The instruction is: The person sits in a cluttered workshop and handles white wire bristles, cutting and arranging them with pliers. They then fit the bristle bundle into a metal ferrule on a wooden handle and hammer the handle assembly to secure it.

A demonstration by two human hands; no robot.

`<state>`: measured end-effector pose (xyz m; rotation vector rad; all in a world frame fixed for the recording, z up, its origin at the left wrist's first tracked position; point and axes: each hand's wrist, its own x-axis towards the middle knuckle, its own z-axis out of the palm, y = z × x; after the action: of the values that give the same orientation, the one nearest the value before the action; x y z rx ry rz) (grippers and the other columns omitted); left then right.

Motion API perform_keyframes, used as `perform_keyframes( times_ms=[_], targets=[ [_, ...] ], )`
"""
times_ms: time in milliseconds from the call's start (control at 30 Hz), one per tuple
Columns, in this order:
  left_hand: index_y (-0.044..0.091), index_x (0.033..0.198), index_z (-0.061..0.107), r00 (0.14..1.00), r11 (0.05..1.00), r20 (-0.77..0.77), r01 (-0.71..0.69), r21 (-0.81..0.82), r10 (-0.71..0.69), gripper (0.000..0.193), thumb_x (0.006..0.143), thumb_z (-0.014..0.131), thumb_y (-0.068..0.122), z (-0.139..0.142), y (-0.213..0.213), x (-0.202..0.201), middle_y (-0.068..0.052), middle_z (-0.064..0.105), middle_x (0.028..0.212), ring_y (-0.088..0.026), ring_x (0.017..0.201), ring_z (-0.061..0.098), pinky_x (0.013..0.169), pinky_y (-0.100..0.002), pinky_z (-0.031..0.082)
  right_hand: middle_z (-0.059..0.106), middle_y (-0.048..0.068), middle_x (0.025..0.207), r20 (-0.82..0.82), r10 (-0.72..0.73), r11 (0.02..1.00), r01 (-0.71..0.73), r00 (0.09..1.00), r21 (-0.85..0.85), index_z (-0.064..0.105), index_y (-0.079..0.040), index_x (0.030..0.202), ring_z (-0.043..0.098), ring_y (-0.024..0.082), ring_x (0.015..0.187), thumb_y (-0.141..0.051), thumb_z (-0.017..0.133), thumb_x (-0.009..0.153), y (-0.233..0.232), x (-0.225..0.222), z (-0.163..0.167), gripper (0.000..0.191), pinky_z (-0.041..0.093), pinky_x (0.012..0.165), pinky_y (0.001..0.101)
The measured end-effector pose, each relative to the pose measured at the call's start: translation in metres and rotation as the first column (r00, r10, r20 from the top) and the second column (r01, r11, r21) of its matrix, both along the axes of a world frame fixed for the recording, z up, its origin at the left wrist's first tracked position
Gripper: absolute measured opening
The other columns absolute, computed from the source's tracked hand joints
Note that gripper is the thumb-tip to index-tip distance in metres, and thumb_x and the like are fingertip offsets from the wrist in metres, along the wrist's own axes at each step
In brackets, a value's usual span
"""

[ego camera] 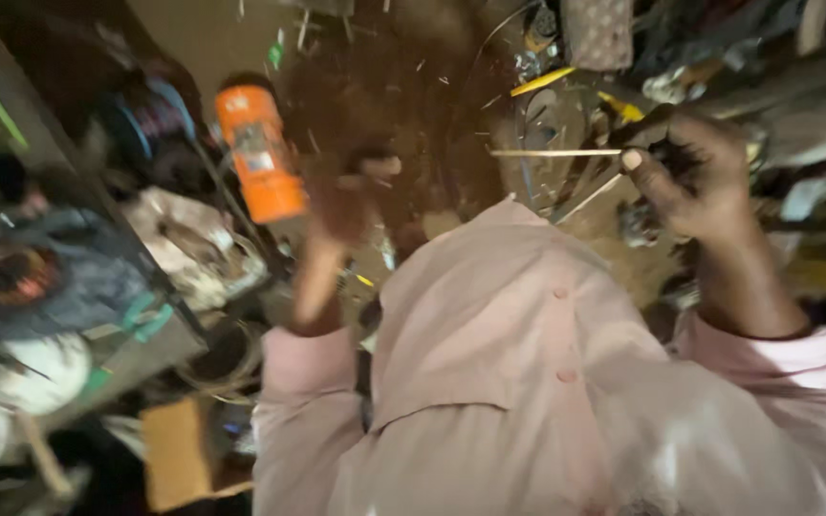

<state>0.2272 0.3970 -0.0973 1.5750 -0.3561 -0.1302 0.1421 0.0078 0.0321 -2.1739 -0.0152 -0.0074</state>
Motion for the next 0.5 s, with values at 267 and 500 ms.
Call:
perform_keyframes(
  times_ms=[267,500],
  targets=[
    [0.011,0.109,0.071,0.665,0.836,0.531,0.285,0.469,-0.524,0.021,0.09,0.078,0.014,0.118,-0.196,0.005,-0.009,0.073,0.103,-0.033,0.095,0.068,0.084,-0.047,0.052,0.071,0.011,0.1,0.193,-0.245,0.954,0.272,0.95,-0.124,0.071,-0.003,0.104,0.07,0.024,0.09,-0.007,0.073,0.083,-0.064,-0.075,0.026,0.021,0.056,0.074,0.0344],
    [0.008,0.102,0.069,0.521,0.754,0.549,0.516,0.407,-0.654,0.023,0.08,0.067,0.004,0.129,-0.35,-0.037,-0.011,0.069,0.096,-0.035,0.087,0.065,0.079,-0.044,0.052,0.073,0.013,0.106,0.337,-0.368,0.93,0.349,0.866,0.118,0.07,0.0,0.109,0.073,0.028,0.099,-0.018,0.078,0.086,-0.152,-0.172,0.04,0.03,0.056,0.086,0.0389]
  ],
)
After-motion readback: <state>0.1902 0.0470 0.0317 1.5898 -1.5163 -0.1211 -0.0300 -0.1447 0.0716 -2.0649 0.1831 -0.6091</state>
